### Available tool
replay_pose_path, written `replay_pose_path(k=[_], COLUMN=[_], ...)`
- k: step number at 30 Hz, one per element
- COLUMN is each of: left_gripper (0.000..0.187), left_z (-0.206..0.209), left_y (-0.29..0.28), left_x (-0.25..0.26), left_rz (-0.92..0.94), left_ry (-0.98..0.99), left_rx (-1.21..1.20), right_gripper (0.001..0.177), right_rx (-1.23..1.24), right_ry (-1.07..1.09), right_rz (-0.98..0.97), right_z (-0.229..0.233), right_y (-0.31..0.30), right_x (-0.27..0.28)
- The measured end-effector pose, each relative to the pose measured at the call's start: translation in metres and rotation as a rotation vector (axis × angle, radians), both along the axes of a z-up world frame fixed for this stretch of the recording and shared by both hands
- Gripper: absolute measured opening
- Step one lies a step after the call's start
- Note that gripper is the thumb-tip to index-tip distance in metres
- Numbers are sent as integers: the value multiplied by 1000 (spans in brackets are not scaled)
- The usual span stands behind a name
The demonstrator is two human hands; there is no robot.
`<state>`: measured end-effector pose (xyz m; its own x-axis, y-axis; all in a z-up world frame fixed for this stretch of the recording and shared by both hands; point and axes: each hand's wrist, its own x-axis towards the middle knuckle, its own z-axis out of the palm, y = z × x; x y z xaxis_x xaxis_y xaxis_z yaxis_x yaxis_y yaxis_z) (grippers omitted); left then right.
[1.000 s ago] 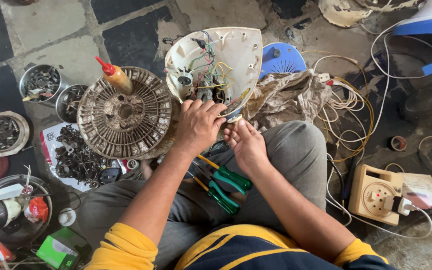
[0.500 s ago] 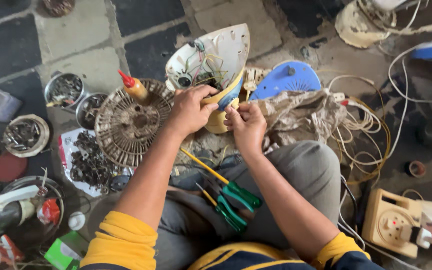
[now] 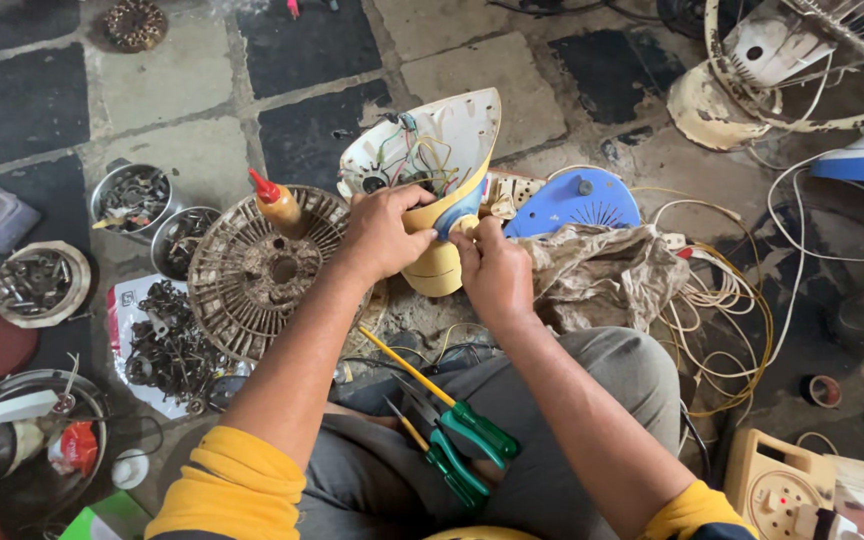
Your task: The person works on the internal wiring and components of a yellow appliance housing and a smaller component using screwdrivers and pliers, then wipes the housing with a cloth.
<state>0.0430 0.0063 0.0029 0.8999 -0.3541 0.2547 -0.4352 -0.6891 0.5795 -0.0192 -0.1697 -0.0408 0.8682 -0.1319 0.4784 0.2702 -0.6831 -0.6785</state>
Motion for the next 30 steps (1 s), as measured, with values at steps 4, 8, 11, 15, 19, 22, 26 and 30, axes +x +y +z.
replay_pose_path(k=[4,8,11,15,19,22,26,30], left_gripper=[36,37,37,35,40,52,64,67], left_z=[0,1,-2,-5,3,9,15,19], left_y=[-1,0,-1,3,9,20,22,12], left_x=[4,4,4,4,12,16,15,7], left_rz=[16,27,41,23,10,2,-34,56], left_ry=[39,55,48,70,130,251,169,153], left_rx=[19,9,-24,-32,-8,3,39,101], right_gripper=[27,27,25,31,36,49,91,75], right_rx=[380,219,142,-59,41,-117,-528,-561], right_ry=[276,170,198,236,488,292,-188,-146], right_rz=[25,93,124,225,279,284,425,582], right_z=[-3,1,9,18,40,60,85,86], right_y=[-3,-7,-14,-26,-36,-44,-64,-59], right_x=[9,8,10,18,33,36,56,79])
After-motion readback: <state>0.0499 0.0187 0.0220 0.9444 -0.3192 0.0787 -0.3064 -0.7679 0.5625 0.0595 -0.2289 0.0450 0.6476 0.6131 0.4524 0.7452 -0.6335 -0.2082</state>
